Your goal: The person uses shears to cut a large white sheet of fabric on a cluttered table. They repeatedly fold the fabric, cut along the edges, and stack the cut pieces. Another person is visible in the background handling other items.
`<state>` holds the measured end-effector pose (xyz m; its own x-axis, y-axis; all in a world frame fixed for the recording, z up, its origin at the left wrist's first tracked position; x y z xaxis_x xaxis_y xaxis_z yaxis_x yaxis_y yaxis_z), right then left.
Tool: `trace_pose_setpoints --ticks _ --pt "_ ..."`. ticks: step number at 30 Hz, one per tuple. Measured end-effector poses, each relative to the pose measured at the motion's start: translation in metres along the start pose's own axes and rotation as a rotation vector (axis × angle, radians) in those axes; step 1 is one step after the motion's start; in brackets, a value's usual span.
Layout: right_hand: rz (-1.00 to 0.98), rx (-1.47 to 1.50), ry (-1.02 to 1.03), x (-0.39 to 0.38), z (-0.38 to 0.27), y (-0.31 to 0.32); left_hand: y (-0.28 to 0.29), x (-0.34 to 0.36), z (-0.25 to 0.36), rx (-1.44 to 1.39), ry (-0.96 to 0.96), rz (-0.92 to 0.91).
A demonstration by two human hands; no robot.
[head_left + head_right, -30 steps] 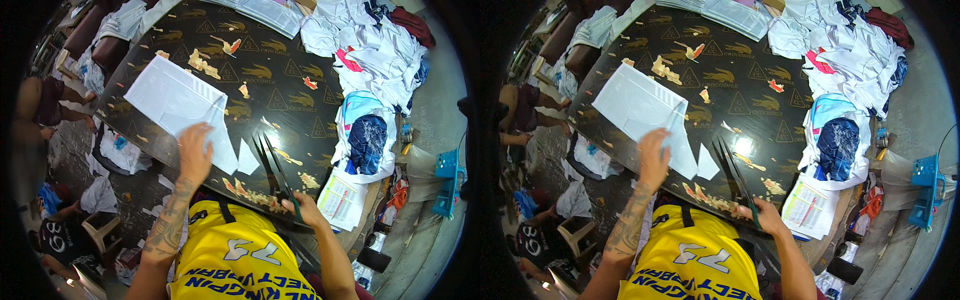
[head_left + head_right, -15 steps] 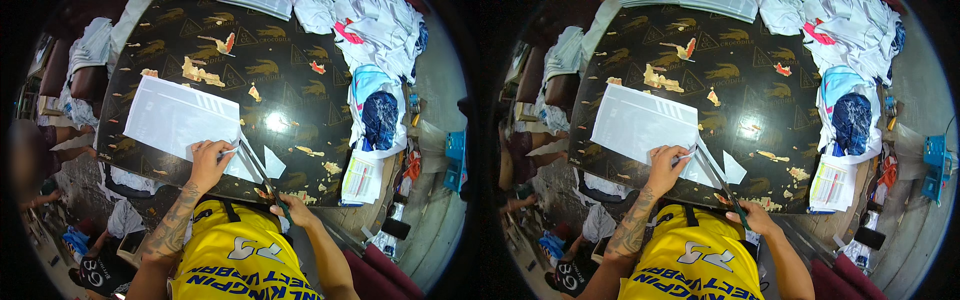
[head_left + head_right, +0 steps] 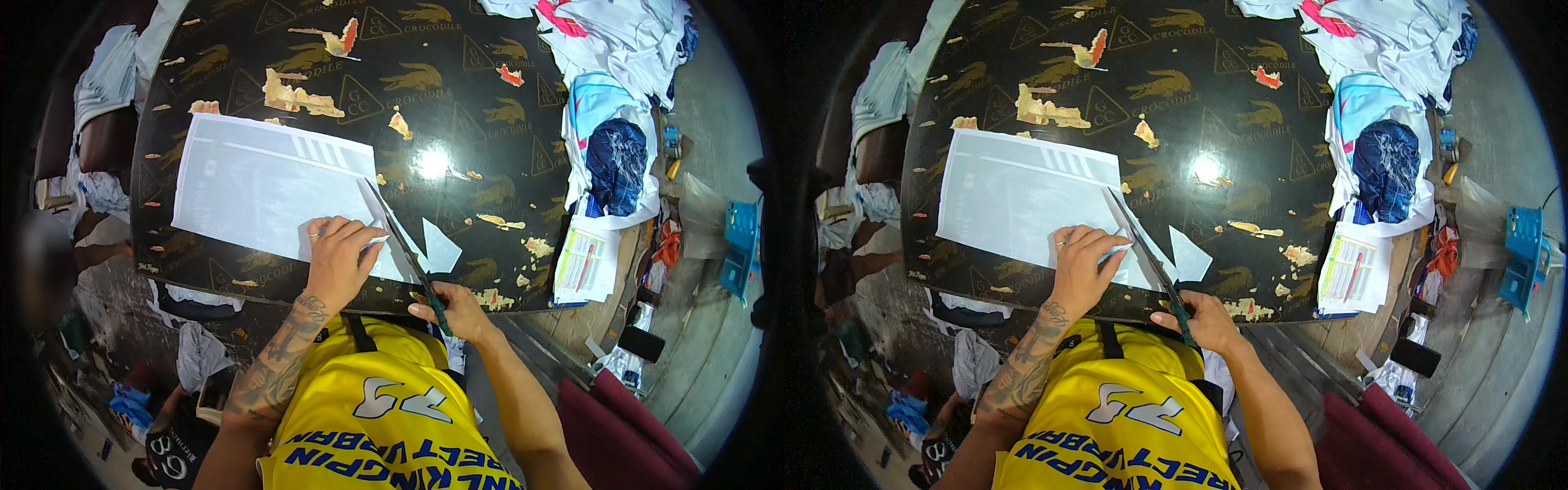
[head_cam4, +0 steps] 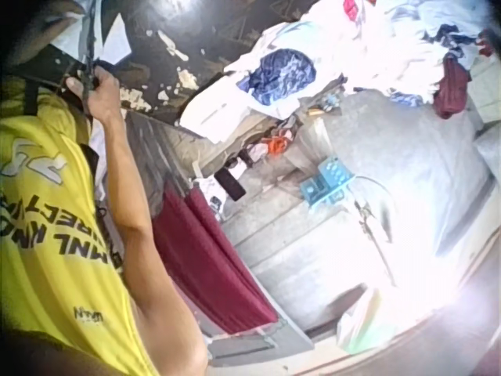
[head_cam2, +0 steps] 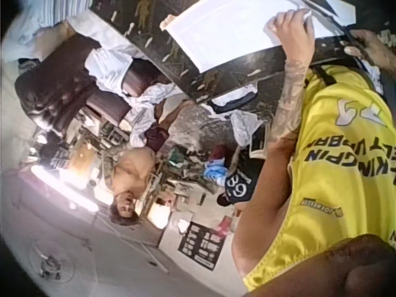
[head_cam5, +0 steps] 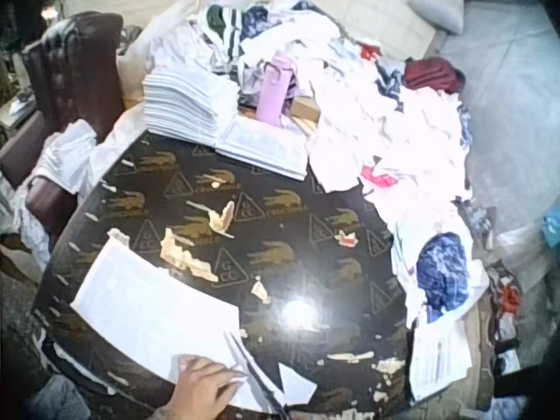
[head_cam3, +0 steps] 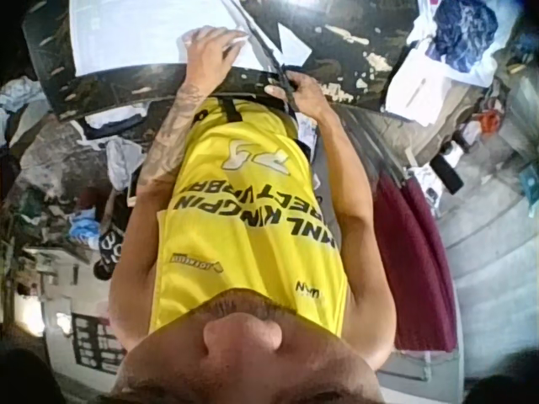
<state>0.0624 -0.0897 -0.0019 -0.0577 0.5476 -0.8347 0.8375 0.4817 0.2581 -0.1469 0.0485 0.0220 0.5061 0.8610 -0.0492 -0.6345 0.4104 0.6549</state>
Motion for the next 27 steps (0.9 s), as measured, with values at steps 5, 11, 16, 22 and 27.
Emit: trace_pose_setpoints --ticks 5,11,16,22,27 --pt "0.054 0.060 0.083 0.001 -0.005 -0.007 0.013 0.002 -0.001 0.015 -0.052 0.053" --pt "0.027 0.113 0.031 -0.001 -0.009 -0.024 0.012 0.003 -0.014 0.042 -0.080 -0.092" --pt "0.030 0.245 -0.027 0.000 -0.014 -0.037 0.013 0.004 -0.019 -0.013 -0.093 -0.118" --pt "0.080 0.276 -0.035 0.005 -0.029 -0.041 0.013 0.003 -0.026 -0.053 -0.114 -0.148" --pt "0.033 0.107 -0.140 0.009 -0.038 -0.040 0.014 0.003 -0.027 -0.065 -0.112 -0.178"
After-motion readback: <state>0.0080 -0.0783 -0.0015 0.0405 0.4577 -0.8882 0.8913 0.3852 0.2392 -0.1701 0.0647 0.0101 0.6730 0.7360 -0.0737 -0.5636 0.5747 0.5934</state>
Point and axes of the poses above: each hand's wrist, its own x-axis towards the middle knuckle, its own y-axis out of the back of the hand, z = x × y, the point moved 7 cm from there along x, towards the middle knuckle, and after that the axes turned 3 degrees about -z, right-handed, at the moved point
